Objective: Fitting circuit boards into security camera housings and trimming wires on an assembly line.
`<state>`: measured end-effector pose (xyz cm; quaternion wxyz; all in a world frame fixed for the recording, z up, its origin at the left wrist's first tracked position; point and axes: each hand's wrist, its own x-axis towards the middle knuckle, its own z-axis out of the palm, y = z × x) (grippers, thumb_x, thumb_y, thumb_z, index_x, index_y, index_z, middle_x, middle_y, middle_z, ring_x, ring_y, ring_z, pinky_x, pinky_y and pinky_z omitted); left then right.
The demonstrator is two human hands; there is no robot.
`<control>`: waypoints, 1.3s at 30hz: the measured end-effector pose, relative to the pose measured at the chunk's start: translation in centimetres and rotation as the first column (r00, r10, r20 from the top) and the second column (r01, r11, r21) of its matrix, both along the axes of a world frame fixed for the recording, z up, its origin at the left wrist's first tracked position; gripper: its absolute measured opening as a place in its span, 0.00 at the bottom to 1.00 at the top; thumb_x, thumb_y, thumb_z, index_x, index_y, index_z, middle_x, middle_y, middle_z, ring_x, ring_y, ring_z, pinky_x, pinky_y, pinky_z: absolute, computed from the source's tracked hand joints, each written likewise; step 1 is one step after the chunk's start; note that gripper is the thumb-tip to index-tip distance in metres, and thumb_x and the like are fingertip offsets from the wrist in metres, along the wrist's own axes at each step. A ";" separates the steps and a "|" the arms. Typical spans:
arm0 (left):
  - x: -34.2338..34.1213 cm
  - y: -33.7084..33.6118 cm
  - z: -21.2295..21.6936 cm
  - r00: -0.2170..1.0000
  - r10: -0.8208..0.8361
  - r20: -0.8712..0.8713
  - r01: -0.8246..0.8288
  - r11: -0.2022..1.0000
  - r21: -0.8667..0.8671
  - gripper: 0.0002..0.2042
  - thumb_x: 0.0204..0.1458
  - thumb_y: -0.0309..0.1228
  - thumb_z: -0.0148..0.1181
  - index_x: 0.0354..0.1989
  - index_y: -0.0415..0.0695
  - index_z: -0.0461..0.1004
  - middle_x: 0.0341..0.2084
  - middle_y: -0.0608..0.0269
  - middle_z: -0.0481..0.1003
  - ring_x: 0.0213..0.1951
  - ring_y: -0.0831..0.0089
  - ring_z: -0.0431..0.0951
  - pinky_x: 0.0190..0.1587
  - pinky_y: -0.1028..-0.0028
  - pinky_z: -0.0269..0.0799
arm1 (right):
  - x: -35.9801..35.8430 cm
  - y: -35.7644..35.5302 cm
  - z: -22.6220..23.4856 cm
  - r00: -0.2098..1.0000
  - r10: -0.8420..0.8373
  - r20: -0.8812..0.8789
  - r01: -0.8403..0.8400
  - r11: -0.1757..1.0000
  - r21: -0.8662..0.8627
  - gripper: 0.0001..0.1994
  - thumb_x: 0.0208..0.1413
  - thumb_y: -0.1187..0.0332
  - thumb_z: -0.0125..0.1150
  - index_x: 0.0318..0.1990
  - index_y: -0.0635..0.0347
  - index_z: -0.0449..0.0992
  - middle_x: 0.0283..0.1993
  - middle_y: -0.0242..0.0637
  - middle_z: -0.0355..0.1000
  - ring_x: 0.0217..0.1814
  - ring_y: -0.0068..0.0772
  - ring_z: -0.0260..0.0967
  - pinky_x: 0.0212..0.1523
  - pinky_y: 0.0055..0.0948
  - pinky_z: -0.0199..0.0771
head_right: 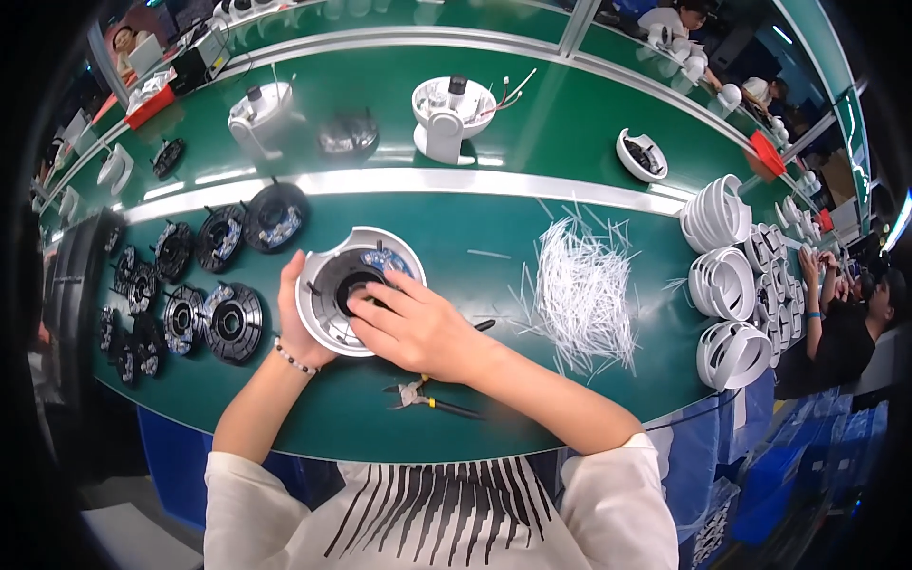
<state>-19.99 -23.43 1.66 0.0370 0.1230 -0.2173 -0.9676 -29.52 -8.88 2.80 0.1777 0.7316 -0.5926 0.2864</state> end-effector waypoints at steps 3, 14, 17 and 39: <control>-0.4 0.2 0.3 0.989 -0.133 -0.060 0.134 0.991 0.029 0.40 0.46 0.64 0.29 0.57 0.40 0.55 0.54 0.50 0.59 0.56 0.59 0.59 0.58 0.58 0.50 | -2.8 1.4 0.8 0.999 -0.007 -0.031 0.009 0.997 0.070 0.13 0.38 0.74 0.54 0.37 0.58 0.71 0.45 0.37 0.69 0.46 0.36 0.67 0.51 0.39 0.64; -0.8 -0.1 -1.6 0.988 -0.142 0.058 0.150 0.973 -0.175 0.33 0.53 0.56 0.28 0.54 0.36 0.55 0.49 0.45 0.63 0.50 0.56 0.66 0.52 0.56 0.61 | -23.5 4.9 -2.1 0.733 -0.638 -0.236 0.674 0.729 0.122 0.07 0.34 0.77 0.52 0.26 0.58 0.67 0.20 0.41 0.69 0.28 0.42 0.68 0.35 0.37 0.62; -1.1 -0.1 -2.6 0.989 -0.140 0.050 0.147 0.974 -0.175 0.33 0.53 0.55 0.28 0.54 0.35 0.55 0.49 0.44 0.63 0.49 0.54 0.66 0.52 0.55 0.61 | -27.0 4.0 -4.6 0.650 -0.716 -0.255 0.753 0.652 0.087 0.06 0.36 0.77 0.50 0.26 0.57 0.67 0.22 0.39 0.70 0.30 0.40 0.68 0.38 0.37 0.61; -0.9 -0.2 -3.3 0.980 -0.197 0.014 0.194 0.947 -0.255 0.30 0.55 0.52 0.31 0.52 0.36 0.57 0.46 0.46 0.66 0.47 0.58 0.68 0.51 0.58 0.62 | 0.3 9.4 0.9 0.998 0.068 -0.017 -0.024 0.563 0.826 0.47 0.31 0.49 0.66 0.59 0.58 0.50 0.65 0.45 0.40 0.65 0.48 0.40 0.58 0.52 0.45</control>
